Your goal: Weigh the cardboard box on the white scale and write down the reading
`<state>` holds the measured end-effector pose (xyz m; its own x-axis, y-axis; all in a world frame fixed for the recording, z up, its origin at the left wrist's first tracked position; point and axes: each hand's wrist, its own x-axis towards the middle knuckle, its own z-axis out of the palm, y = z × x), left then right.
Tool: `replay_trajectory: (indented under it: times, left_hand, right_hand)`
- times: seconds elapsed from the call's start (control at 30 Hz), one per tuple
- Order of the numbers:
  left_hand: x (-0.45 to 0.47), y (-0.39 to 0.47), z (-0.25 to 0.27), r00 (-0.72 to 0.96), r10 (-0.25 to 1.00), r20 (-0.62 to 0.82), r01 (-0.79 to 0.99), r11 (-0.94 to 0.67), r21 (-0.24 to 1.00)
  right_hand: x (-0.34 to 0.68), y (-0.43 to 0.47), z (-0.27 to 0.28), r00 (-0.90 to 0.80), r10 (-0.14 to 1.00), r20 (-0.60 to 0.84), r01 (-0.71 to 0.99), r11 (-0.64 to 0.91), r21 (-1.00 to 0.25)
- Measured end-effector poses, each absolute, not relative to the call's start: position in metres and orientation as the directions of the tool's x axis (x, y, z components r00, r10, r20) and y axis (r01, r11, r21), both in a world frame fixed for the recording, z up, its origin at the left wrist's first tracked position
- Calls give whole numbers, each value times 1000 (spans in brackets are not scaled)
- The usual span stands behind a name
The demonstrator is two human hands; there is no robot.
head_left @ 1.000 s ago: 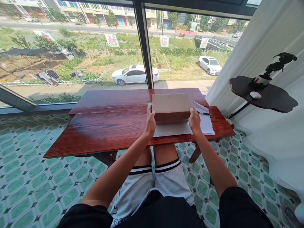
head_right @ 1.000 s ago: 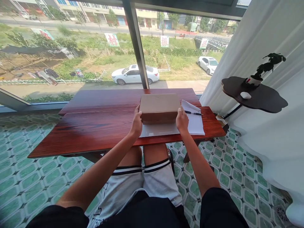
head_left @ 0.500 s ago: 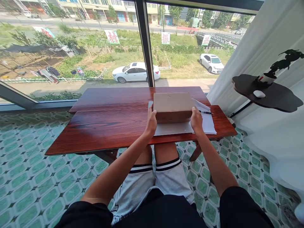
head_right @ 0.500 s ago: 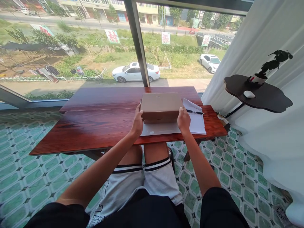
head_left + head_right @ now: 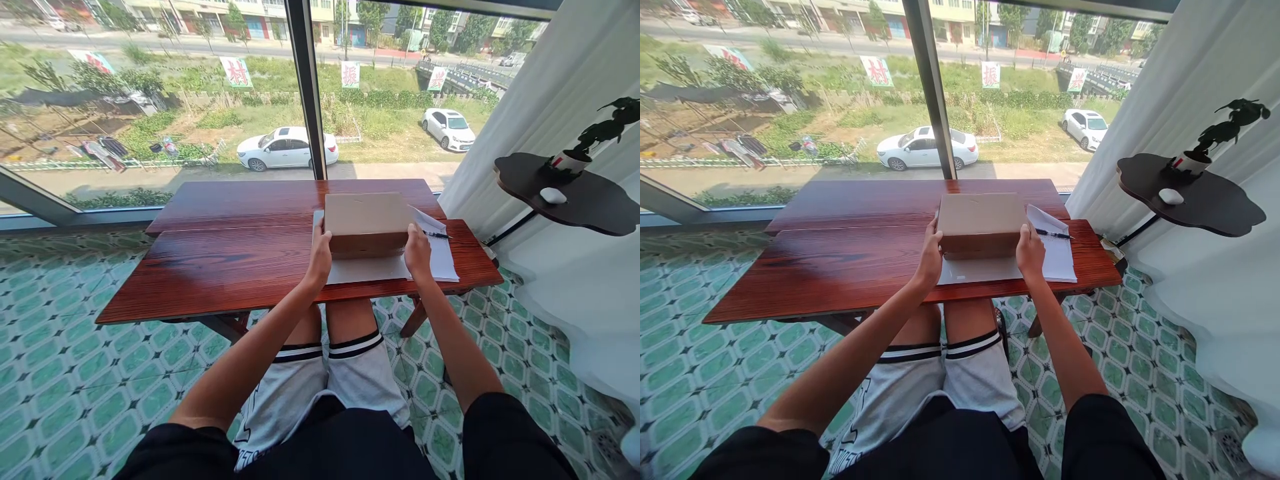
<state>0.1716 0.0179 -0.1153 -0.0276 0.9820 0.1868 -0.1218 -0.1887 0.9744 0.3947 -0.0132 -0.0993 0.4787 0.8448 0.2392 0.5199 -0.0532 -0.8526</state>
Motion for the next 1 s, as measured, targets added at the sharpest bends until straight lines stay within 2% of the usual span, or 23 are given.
replay_trajectory:
  times: [0.6, 0.83, 0.93, 1.0]
  left_hand:
    - [164, 9, -100, 19, 998, 59, -114, -56, 992]
    - [147, 11, -92, 89, 996, 29, -76, -22, 997]
    - [137, 14, -88, 66, 998, 23, -53, -19, 998]
    - [129, 15, -83, 41, 999, 32, -47, -30, 998]
  right_hand:
    - [401, -17, -102, 448, 847, 287, 576, -28, -817]
    - [408, -17, -104, 346, 893, 288, 477, 97, -874]
    - [412, -13, -104, 382, 888, 255, 455, 60, -889]
    - [413, -13, -101, 438, 842, 315, 504, 60, -862]
